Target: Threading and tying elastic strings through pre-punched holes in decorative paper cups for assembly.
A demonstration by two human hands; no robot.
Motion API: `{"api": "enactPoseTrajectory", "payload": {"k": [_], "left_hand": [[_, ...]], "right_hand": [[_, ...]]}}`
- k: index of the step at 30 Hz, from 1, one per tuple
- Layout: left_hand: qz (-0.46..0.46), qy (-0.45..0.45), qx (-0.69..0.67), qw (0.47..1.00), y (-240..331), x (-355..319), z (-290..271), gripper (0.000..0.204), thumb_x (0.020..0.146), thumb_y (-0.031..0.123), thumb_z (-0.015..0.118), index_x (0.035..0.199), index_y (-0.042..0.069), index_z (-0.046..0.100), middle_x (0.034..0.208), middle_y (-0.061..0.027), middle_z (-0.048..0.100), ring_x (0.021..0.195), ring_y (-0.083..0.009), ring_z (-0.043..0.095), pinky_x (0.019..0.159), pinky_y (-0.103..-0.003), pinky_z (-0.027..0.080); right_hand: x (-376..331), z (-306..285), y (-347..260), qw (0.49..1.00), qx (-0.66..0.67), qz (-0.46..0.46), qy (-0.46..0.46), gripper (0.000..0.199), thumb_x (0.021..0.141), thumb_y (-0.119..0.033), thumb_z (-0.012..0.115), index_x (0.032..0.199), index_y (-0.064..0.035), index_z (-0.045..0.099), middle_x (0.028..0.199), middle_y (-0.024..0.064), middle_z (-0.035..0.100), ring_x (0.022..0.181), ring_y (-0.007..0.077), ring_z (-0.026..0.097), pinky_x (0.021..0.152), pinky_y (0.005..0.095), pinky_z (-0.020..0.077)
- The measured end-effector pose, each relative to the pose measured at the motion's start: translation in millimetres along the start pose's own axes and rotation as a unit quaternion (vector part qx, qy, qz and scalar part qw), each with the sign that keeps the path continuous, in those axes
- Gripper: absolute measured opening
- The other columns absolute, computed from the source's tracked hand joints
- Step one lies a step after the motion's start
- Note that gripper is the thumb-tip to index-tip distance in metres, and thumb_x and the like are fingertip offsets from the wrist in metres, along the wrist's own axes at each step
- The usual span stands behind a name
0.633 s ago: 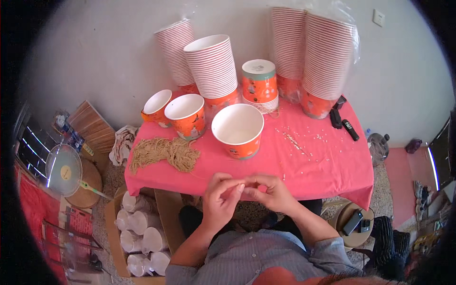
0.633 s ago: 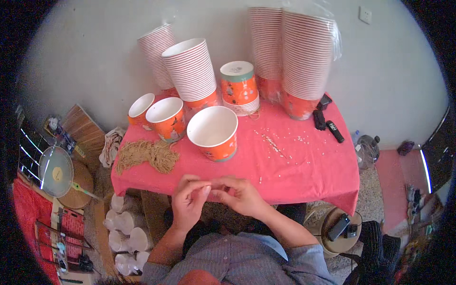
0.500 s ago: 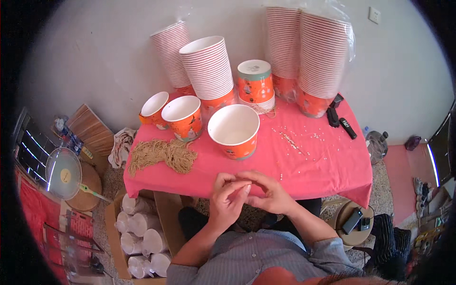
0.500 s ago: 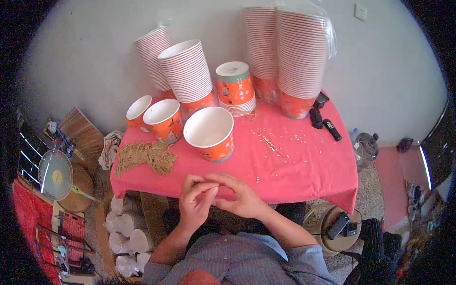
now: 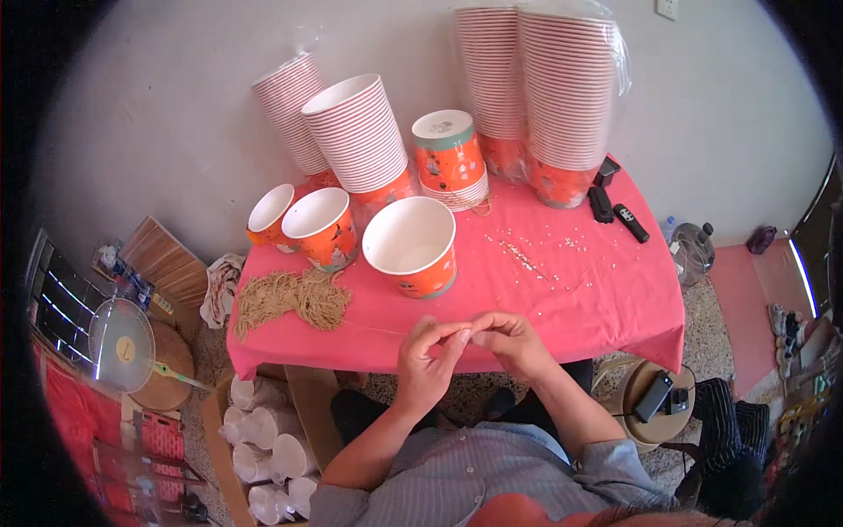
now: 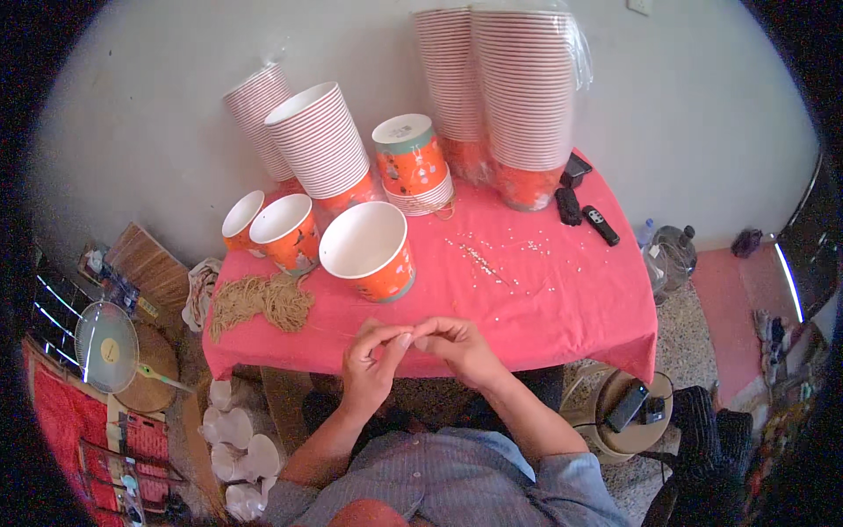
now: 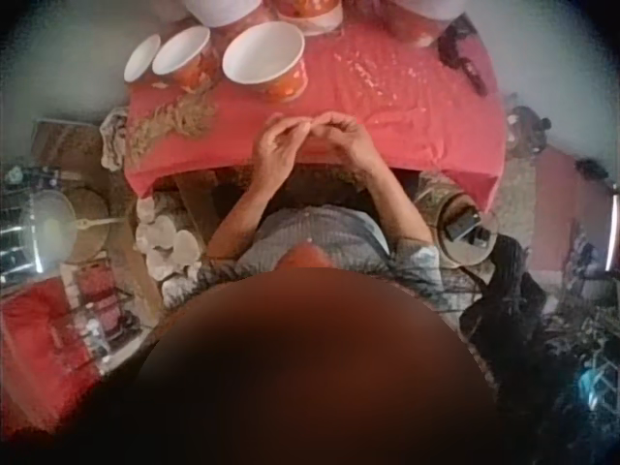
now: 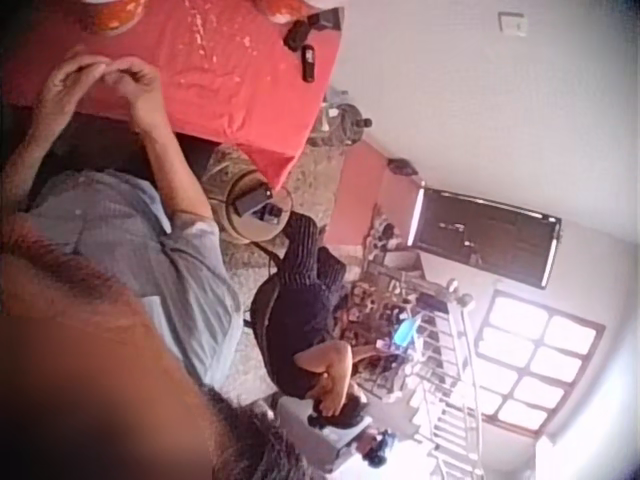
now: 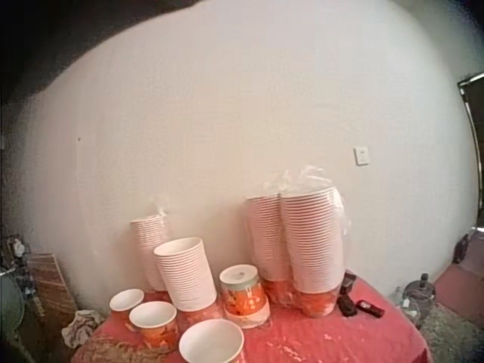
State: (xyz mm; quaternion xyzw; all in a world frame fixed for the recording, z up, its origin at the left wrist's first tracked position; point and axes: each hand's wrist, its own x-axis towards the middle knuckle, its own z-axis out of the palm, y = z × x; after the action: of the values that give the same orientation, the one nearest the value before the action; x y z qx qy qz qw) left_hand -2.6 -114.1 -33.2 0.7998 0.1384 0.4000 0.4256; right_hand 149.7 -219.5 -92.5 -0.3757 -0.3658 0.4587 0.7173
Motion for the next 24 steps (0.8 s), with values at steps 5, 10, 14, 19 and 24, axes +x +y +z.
{"api": "enactPoseTrajectory", "payload": {"k": [5, 10, 14, 19, 24], "left_hand": [[0.119, 0.000, 0.204, 0.972, 6.6, 34.6, 0.8, 0.023, 0.094, 0.015, 0.081, 0.115, 0.005, 0.077, 0.106, -0.0109, 0.067, 0.095, -0.0267, 0.067, 0.089, -0.045, 0.053], [0.213, 0.016, 0.441, 0.872, -29.7, 79.0, -18.2, 0.031, 0.093, 0.025, 0.078, 0.119, 0.008, 0.075, 0.118, -0.0134, 0.070, 0.112, -0.0320, 0.067, 0.109, -0.056, 0.046], [0.154, -0.059, 0.407, 0.898, -34.2, 79.6, -48.4, 0.025, 0.095, 0.020, 0.075, 0.117, 0.006, 0.075, 0.099, -0.0138, 0.077, 0.095, -0.0342, 0.072, 0.100, -0.050, 0.050], [0.083, -0.072, 0.382, 0.918, -2.2, 83.6, -33.5, 0.023, 0.096, 0.021, 0.074, 0.113, 0.004, 0.076, 0.095, -0.0168, 0.077, 0.093, -0.0361, 0.074, 0.089, -0.050, 0.055], [-0.006, -0.093, 0.337, 0.937, -12.1, 93.0, -23.0, 0.027, 0.099, 0.023, 0.073, 0.115, 0.001, 0.075, 0.094, -0.0205, 0.077, 0.087, -0.0389, 0.075, 0.080, -0.050, 0.057]], "right_hand": [[1.7, -10.1, -21.4, 0.985, 0.173, -0.012, 0.023, 0.015, 0.108, -0.012, 0.067, 0.118, -0.0029, 0.073, 0.101, 0.0082, 0.078, 0.087, 0.0164, 0.074, 0.081, 0.0305, 0.0603], [13.2, -34.3, -59.9, 0.991, 0.069, -0.032, 0.114, 0.017, 0.109, -0.018, 0.068, 0.115, -0.0033, 0.073, 0.085, 0.0047, 0.074, 0.055, 0.0096, 0.060, 0.052, 0.0264, 0.0510], [27.3, -43.0, -94.2, 0.970, -0.112, -0.048, 0.209, 0.018, 0.108, -0.019, 0.069, 0.107, -0.0029, 0.076, 0.083, 0.0024, 0.072, 0.056, 0.0066, 0.059, 0.050, 0.0245, 0.0456], [62.4, -29.1, -59.0, 0.947, -0.282, -0.040, 0.148, 0.021, 0.107, -0.024, 0.069, 0.114, -0.0055, 0.078, 0.087, 0.0002, 0.075, 0.061, 0.0045, 0.058, 0.055, 0.0236, 0.0472], [79.2, -19.9, -24.3, 0.925, -0.312, -0.149, 0.159, 0.021, 0.105, -0.020, 0.072, 0.114, -0.0016, 0.078, 0.088, 0.0011, 0.077, 0.067, 0.0064, 0.063, 0.060, 0.0277, 0.0517]]}}
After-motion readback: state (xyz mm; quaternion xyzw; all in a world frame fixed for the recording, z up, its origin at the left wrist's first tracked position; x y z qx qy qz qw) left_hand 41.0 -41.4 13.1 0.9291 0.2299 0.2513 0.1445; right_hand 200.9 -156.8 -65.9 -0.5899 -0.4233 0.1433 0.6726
